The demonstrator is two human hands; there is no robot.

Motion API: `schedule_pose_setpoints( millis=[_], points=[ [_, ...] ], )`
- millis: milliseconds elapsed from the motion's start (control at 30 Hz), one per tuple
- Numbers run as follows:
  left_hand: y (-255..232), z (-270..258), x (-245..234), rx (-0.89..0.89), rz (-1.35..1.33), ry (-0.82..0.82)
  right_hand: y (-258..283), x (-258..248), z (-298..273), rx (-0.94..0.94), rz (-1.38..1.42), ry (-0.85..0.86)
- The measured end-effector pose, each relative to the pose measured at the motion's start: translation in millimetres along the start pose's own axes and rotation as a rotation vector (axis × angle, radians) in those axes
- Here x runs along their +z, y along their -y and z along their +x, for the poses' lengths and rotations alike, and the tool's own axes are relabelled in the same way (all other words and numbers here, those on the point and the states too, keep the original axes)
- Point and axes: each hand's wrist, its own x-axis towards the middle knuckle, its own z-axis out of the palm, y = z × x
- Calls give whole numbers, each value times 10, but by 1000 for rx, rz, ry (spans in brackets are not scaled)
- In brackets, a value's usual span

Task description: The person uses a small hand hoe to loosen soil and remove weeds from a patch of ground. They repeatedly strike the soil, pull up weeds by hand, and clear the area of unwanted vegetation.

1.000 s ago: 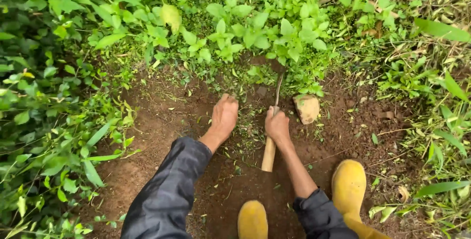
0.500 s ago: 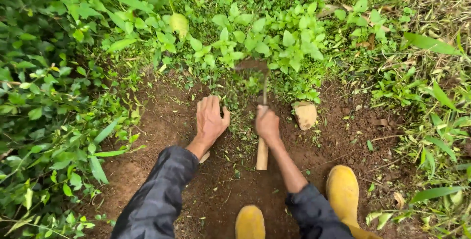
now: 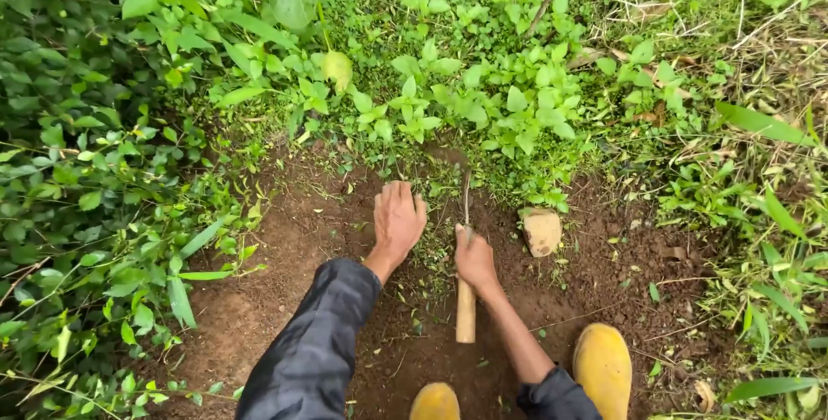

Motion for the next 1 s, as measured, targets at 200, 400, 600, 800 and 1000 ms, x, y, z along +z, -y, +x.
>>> schedule_pose_setpoints(
  millis=[200,400,600,800,1000],
  points=[
    [-95,-47,109,2,-124,47,400,127,-267,10,87,-32],
    [-23,19,-115,39,-83,-178,25,20,-991,92,28,108],
    [295,175,-3,3,93,-103,-484,261,-1186,-65,19,51],
    [48,56,-209,-23,293,173,-85,-12,-1070,-135,55,-141],
    [-49,-145,-26,-35,7,140,548,-28,-283,-184,-22,-99]
  ],
)
